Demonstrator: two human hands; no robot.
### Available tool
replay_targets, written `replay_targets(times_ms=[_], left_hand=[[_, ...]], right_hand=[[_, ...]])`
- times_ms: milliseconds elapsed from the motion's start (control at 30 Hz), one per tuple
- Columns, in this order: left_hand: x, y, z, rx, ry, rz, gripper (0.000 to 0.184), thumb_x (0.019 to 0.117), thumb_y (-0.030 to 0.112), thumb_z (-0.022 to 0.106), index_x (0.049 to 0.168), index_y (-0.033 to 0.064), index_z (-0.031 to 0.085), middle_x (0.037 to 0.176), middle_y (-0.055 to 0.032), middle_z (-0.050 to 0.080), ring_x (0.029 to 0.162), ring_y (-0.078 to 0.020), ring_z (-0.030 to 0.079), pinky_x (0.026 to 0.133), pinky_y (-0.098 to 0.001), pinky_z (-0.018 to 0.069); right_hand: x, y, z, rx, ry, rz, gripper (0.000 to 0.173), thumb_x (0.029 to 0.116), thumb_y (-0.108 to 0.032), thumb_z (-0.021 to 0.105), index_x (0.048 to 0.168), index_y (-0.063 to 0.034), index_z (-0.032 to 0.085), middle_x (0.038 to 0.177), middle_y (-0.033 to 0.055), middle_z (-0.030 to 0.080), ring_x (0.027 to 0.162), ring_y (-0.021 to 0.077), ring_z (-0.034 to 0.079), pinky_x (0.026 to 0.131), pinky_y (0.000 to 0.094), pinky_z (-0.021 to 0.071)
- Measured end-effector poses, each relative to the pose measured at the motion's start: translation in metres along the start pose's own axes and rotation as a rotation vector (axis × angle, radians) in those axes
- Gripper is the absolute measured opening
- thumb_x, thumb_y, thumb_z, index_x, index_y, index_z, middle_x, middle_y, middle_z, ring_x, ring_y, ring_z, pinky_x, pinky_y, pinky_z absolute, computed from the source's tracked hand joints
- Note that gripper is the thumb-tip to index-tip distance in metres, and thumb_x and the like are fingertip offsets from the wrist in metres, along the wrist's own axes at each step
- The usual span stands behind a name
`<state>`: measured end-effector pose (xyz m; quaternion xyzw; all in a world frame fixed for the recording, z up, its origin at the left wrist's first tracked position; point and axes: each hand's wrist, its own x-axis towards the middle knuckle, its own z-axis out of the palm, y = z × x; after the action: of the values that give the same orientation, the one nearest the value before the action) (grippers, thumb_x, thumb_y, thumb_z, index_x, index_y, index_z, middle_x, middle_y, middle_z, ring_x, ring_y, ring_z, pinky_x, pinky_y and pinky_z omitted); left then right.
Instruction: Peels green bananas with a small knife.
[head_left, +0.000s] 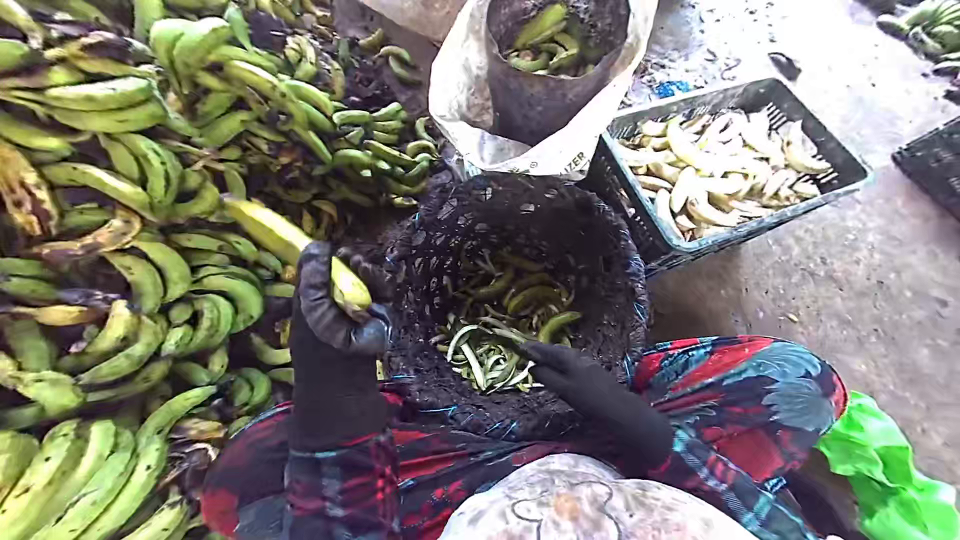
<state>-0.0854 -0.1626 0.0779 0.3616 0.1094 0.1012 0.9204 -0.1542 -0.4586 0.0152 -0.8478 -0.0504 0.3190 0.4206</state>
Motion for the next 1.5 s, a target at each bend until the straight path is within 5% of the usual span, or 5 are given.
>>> replay_targets(times_ms=[467,667,1000,1233,1500], left_hand=[[-0.023,-0.060,0.019,0.241,-0.013,0.069,0.032,0.1106,0.029,0.025,0.104,0.0178,0.054,0.084,0.0035,0.069,0.076,-0.0100,0.070,0.069,-0.0301,0.0629],[-0.034,-0.063,0.017,0.289,-0.113,0.180,0.025,0.1108,0.035,0.035,0.118,0.0187,0.053,0.095,0.0040,0.066,0.083,-0.0113,0.068,0.076,-0.0338,0.0624],[-0.066,-0.077,0.056,0.453,0.012,0.523,0.033,0.1047,0.050,0.046,0.113,0.0221,0.059,0.086,0.0067,0.068,0.070,-0.0081,0.067,0.061,-0.0283,0.0604],[-0.072,-0.083,0.042,0.584,-0.199,0.789,0.028,0.1022,0.041,0.057,0.116,0.0192,0.067,0.114,0.0055,0.070,0.105,-0.0078,0.066,0.090,-0.0288,0.0561],[-0.044,-0.040,0.105,0.114,-0.131,0.090,0.059,0.1067,0.059,0.009,0.120,0.0236,0.055,0.086,0.0010,0.067,0.060,-0.0088,0.063,0.052,-0.0255,0.0558]], right_hand=[[-0.033,-0.016,-0.022,0.479,0.249,-0.326,0.050,0.1041,-0.017,0.056,0.152,-0.0064,0.048,0.145,0.0124,0.059,0.121,0.0103,0.063,0.104,0.0299,0.0505],[-0.055,-0.020,-0.009,0.529,0.259,-0.217,0.039,0.1064,-0.028,0.052,0.133,-0.0001,0.059,0.095,0.0082,0.069,0.078,0.0089,0.064,0.075,0.0289,0.0559],[-0.059,-0.035,0.004,0.682,0.052,-0.165,0.033,0.1052,-0.035,0.051,0.123,-0.0089,0.061,0.085,-0.0003,0.068,0.072,0.0094,0.067,0.067,0.0295,0.0588],[-0.052,-0.043,0.011,0.816,-0.076,-0.149,0.032,0.1080,-0.034,0.045,0.121,-0.0070,0.057,0.080,0.0027,0.066,0.065,0.0128,0.066,0.061,0.0301,0.0590],[-0.034,-0.010,0.007,0.484,-0.079,-0.091,0.039,0.1070,-0.041,0.047,0.137,-0.0219,0.064,0.092,-0.0001,0.069,0.073,0.0110,0.064,0.066,0.0337,0.0561]])
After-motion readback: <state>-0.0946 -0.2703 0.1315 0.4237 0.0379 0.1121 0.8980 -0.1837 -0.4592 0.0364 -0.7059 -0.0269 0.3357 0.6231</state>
